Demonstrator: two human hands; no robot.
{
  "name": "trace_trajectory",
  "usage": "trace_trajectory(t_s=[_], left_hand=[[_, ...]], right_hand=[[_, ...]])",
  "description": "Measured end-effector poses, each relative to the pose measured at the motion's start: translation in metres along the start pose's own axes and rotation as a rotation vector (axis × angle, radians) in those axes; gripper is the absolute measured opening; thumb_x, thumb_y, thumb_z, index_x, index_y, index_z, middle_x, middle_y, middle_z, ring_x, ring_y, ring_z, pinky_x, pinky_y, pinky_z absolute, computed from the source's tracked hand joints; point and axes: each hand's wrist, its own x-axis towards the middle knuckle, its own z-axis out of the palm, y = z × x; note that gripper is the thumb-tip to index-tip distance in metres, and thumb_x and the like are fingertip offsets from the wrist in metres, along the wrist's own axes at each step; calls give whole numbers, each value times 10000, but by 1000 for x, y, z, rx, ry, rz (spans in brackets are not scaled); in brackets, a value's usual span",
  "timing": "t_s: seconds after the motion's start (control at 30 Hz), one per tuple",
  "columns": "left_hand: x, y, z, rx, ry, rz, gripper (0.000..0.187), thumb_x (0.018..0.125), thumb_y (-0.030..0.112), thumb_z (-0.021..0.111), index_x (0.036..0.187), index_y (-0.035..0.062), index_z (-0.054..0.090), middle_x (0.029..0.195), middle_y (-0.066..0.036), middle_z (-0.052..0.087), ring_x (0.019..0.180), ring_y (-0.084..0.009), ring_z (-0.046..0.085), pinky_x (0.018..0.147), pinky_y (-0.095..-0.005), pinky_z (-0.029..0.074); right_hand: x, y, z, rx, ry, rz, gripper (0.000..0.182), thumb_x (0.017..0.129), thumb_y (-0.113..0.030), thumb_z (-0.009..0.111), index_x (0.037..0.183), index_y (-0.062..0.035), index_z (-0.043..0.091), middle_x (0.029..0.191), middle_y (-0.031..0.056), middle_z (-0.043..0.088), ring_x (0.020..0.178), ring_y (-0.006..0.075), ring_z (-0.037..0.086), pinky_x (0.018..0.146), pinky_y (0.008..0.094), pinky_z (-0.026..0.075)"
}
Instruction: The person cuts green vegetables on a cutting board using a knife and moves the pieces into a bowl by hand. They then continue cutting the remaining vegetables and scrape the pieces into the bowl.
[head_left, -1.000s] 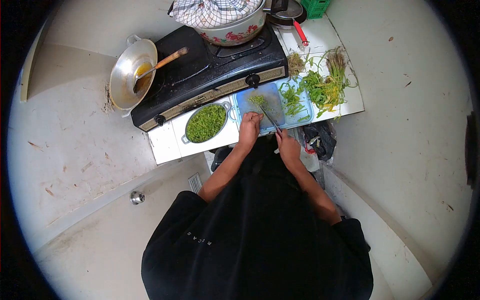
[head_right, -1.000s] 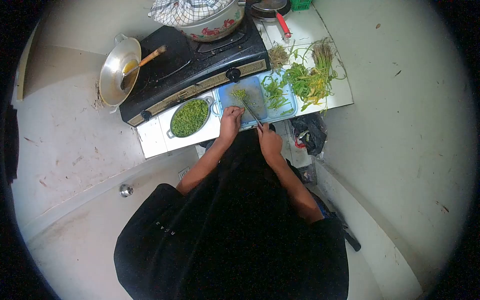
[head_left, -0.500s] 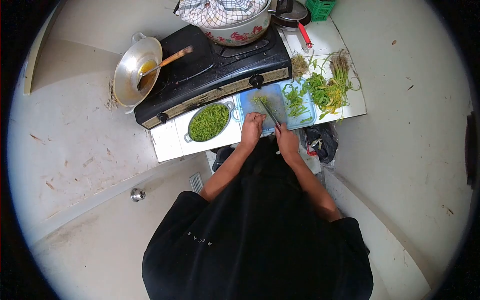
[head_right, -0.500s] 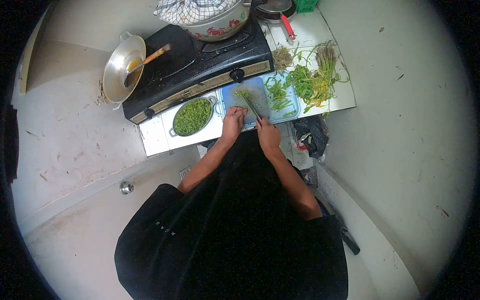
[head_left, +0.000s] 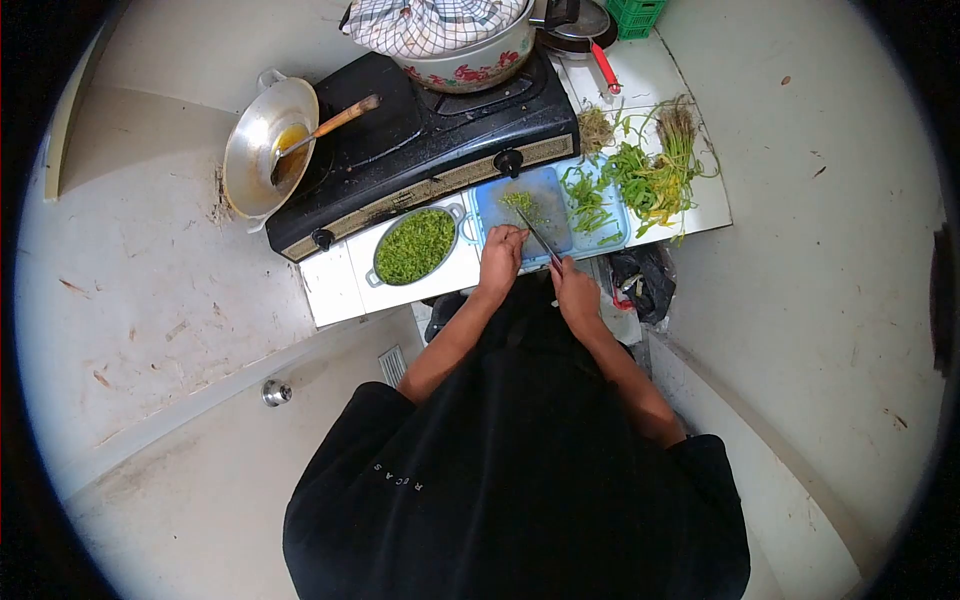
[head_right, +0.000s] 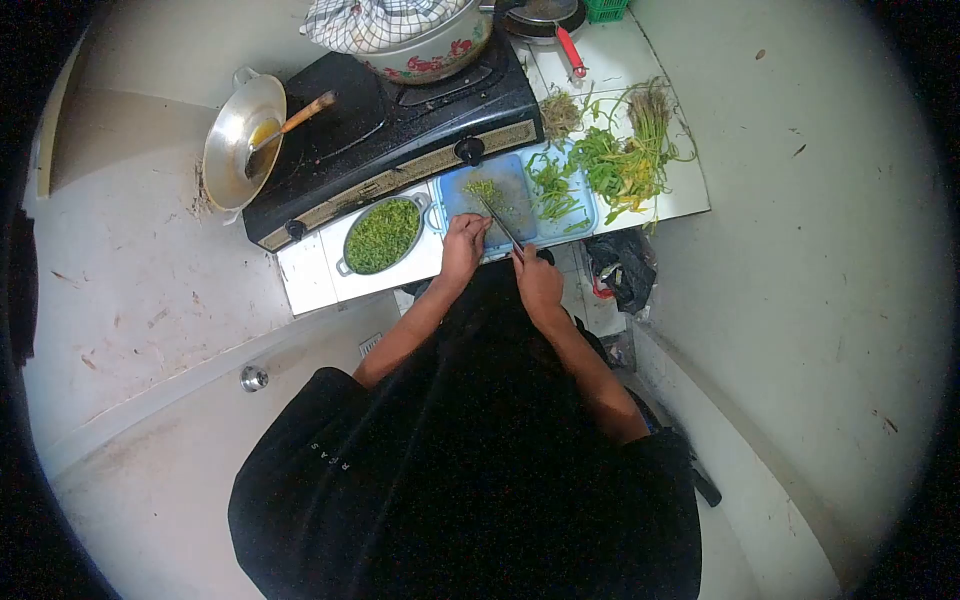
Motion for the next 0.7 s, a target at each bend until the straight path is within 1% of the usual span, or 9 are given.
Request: trace_trajectory(t_s=[0.13,0.2,0.23,0.33,0.4,0.47,0.63,0.7], left_hand=[[0,-2,1,11,5,12,169,818,-53,662,959,3,738,908,-146,654,881,-346,601,778,-420,509],[0,-3,0,20,-3,18,160,820,-46,665,954,5,737,906,-146,654,882,-346,601,778,-418,510],[0,-2,0,22,0,18,149,823,-40,670,948,6,737,907,-146,656,881,-346,602,777,-417,510],[0,-1,1,20,11,14,140,826,-30,676,945,10,738,908,-144,658,879,-345,601,778,-417,509],[0,-1,-1,13,13,7,142,827,-28,678,948,12,740,908,-142,660,878,-344,600,779,-418,509],[0,0,-1,-44,33,-33,152,830,-24,678,959,21,746,906,-138,663,874,-341,598,780,-418,507],[-3,2,2,-15,44,-91,151,838,-7,684,968,27,754,906,-141,669,873,-336,605,779,-416,503],[-3,1,1,-21,39,-111,144,844,4,686,969,26,755,907,-143,671,874,-336,607,779,-416,501]], right_hand=[[2,4,15,-32,7,-3,303,996,-355,558,992,-52,558,680,218,657,665,435,667,581,545,517],[9,1,18,-159,43,-15,293,994,-370,561,995,-77,559,685,166,682,620,374,686,569,489,549],[13,-2,18,-160,43,-14,293,994,-370,561,995,-77,559,685,166,682,620,374,686,569,489,549],[26,-12,18,-115,9,10,296,996,-368,558,984,-72,550,691,172,682,633,381,685,581,493,548],[30,-12,18,-62,-2,1,309,997,-368,555,1004,-59,554,714,187,687,666,395,687,610,511,545],[28,-11,18,-38,-1,11,318,998,-369,552,1013,-51,556,719,194,687,681,401,688,621,519,542],[26,-7,14,-2,-43,71,340,1003,-376,543,1038,-39,572,727,207,686,701,411,689,638,533,539],[22,-2,13,101,27,8,375,1003,-383,538,1033,-14,596,705,253,659,693,462,661,620,564,518]])
